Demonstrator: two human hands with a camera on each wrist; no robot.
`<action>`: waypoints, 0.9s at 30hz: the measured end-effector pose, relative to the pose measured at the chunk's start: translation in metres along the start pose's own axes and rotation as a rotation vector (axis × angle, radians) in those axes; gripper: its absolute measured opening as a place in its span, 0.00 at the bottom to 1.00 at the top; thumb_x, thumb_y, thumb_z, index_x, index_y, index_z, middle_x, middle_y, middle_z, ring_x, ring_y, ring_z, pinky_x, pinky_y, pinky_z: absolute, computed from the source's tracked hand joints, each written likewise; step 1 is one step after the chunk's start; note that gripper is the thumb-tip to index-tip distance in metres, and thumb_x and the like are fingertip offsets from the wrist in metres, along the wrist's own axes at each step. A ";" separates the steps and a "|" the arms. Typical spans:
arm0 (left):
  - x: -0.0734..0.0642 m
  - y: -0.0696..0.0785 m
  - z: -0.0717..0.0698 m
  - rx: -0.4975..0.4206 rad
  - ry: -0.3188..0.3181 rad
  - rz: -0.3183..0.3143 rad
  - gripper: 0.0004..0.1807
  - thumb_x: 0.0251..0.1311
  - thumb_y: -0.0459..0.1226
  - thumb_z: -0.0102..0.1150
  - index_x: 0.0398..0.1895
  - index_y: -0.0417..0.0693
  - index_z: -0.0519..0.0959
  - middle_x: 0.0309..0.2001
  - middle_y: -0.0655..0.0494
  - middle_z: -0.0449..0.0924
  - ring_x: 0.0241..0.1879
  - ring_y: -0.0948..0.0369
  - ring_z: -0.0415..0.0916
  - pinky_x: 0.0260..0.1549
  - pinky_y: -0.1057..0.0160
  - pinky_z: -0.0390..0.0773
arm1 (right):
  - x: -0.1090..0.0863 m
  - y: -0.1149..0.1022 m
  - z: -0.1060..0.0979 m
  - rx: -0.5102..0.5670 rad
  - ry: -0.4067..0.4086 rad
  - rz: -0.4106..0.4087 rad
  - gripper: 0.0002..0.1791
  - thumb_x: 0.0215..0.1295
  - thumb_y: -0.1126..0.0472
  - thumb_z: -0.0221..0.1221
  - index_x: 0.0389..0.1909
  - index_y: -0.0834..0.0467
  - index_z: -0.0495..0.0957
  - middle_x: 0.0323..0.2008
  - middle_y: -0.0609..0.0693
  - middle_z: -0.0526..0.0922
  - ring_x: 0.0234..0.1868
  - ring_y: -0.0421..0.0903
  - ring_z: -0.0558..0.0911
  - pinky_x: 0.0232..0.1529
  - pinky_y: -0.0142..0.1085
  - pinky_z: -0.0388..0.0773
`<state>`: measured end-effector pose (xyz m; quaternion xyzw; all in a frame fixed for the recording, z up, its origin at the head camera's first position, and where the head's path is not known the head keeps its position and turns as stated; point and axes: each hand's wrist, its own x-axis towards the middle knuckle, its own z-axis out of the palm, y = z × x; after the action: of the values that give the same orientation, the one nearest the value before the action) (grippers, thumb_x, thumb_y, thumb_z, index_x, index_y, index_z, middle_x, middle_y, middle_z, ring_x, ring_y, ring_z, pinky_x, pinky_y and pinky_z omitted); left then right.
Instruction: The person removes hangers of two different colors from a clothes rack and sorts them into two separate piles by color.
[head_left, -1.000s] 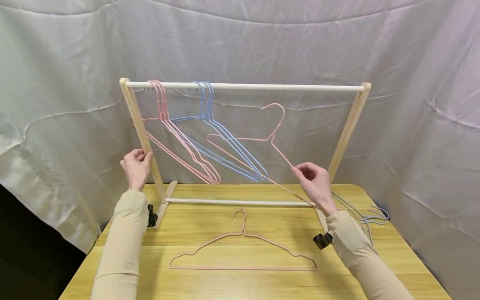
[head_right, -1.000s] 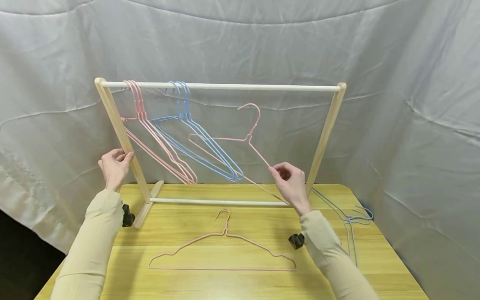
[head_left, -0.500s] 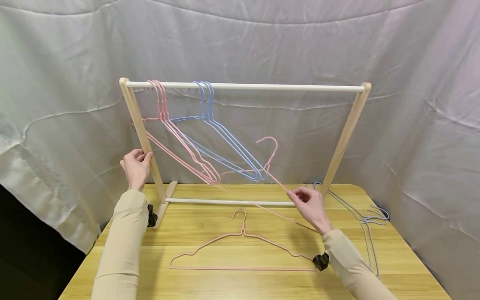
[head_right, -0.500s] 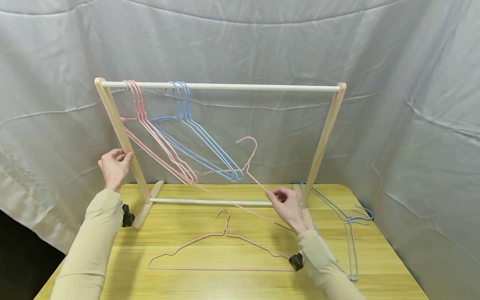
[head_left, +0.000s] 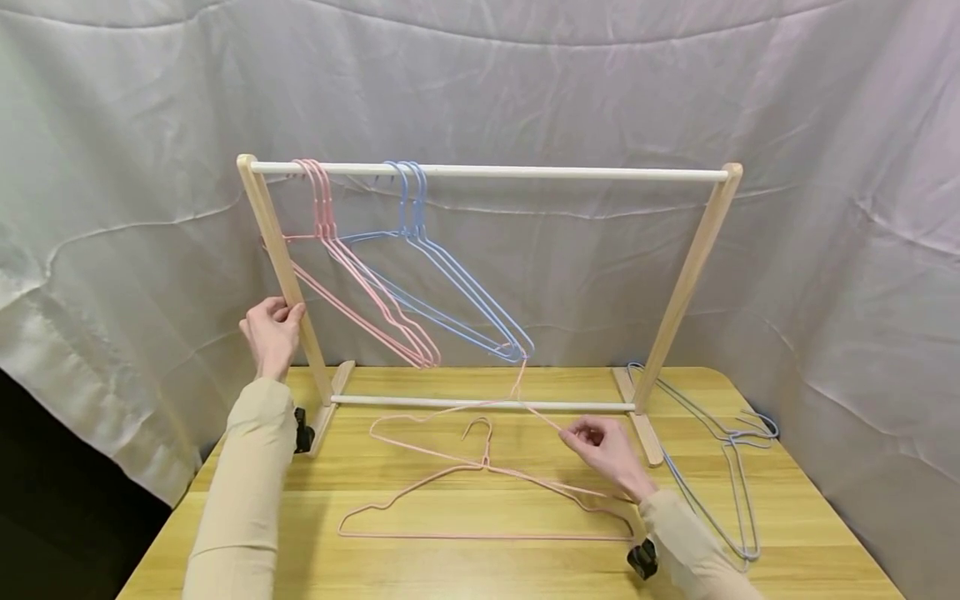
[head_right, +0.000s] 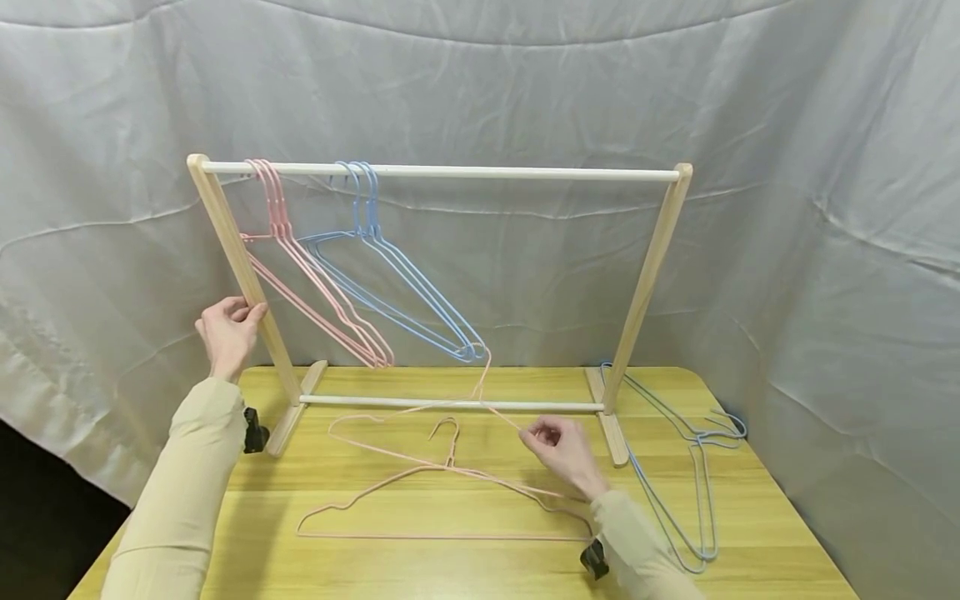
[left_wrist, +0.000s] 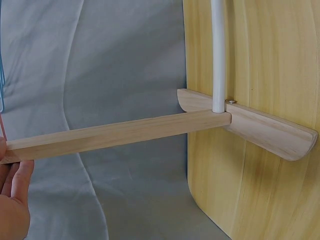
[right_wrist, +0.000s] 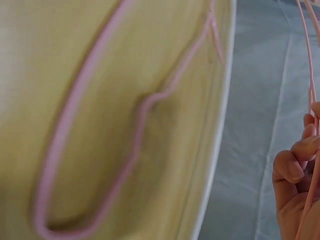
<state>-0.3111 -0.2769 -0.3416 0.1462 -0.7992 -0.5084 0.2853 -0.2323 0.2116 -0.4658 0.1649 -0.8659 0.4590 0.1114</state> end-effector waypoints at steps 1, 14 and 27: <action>0.000 0.000 0.000 0.002 0.003 0.001 0.19 0.69 0.41 0.60 0.55 0.36 0.81 0.56 0.36 0.81 0.70 0.48 0.55 0.67 0.50 0.57 | -0.002 0.001 0.002 -0.005 -0.015 -0.008 0.06 0.63 0.61 0.67 0.27 0.56 0.84 0.16 0.41 0.74 0.18 0.30 0.66 0.21 0.27 0.65; 0.000 0.000 0.000 0.013 0.008 0.004 0.19 0.69 0.41 0.61 0.55 0.35 0.81 0.56 0.36 0.81 0.69 0.47 0.56 0.67 0.50 0.56 | -0.016 0.011 0.018 0.014 -0.251 0.040 0.10 0.66 0.58 0.65 0.31 0.62 0.84 0.21 0.43 0.74 0.20 0.29 0.67 0.22 0.24 0.66; -0.001 0.000 0.001 0.018 0.016 0.015 0.18 0.69 0.40 0.61 0.54 0.35 0.81 0.56 0.35 0.82 0.68 0.46 0.57 0.66 0.49 0.56 | -0.020 0.018 0.024 -0.001 -0.351 0.003 0.06 0.64 0.60 0.65 0.29 0.58 0.83 0.20 0.45 0.77 0.20 0.29 0.68 0.22 0.24 0.66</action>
<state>-0.3111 -0.2758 -0.3426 0.1468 -0.8025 -0.4980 0.2942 -0.2221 0.2047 -0.4998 0.2414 -0.8724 0.4230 -0.0423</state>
